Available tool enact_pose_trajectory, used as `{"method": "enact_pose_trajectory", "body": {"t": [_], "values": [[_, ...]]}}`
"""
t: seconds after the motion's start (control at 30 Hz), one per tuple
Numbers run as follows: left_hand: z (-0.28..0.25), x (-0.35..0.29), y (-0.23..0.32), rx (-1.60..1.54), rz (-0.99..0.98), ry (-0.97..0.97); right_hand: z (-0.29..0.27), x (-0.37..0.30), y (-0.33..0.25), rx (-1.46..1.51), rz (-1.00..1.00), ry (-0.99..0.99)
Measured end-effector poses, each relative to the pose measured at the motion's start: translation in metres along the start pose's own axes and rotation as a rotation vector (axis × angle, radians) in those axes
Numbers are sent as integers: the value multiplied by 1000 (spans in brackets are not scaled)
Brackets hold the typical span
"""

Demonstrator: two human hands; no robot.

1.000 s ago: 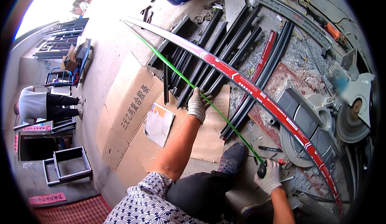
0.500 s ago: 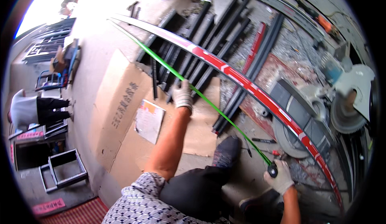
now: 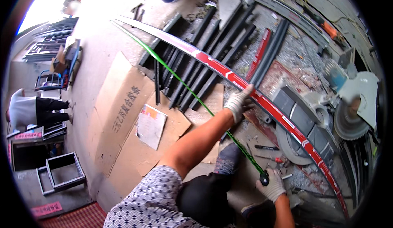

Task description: The person selects long metal profiles from a stack, carries them to a workbench, and uses a chop saw to cut them into shorter pieces. They measure the profiles with a tape measure and handle the cut pieces, placing them aside.

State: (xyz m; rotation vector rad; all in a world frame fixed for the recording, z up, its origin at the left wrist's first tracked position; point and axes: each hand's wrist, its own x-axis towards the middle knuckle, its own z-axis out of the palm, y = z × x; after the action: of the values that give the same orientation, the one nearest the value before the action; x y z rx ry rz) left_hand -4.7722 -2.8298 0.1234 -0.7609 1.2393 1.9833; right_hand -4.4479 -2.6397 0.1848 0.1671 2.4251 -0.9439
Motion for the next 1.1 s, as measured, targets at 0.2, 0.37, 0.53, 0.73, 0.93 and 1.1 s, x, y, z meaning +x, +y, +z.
{"method": "enact_pose_trajectory", "body": {"t": [0.2,0.37,0.53,0.73,0.93,1.1], "values": [[8,3,-13,-137,57,-52,-1,0,-8,-8,10,-16],[12,7,-14,-110,147,-49,-1,3,-1,-3,5,-2],[0,8,0,-85,137,-35,-4,3,3,7,-8,22],[-55,35,48,-97,287,-20,-1,4,-2,7,13,-10],[-69,38,112,-158,318,45,-1,2,-4,-10,63,-32],[-110,64,148,-97,375,224,2,0,0,15,20,-13]]}}
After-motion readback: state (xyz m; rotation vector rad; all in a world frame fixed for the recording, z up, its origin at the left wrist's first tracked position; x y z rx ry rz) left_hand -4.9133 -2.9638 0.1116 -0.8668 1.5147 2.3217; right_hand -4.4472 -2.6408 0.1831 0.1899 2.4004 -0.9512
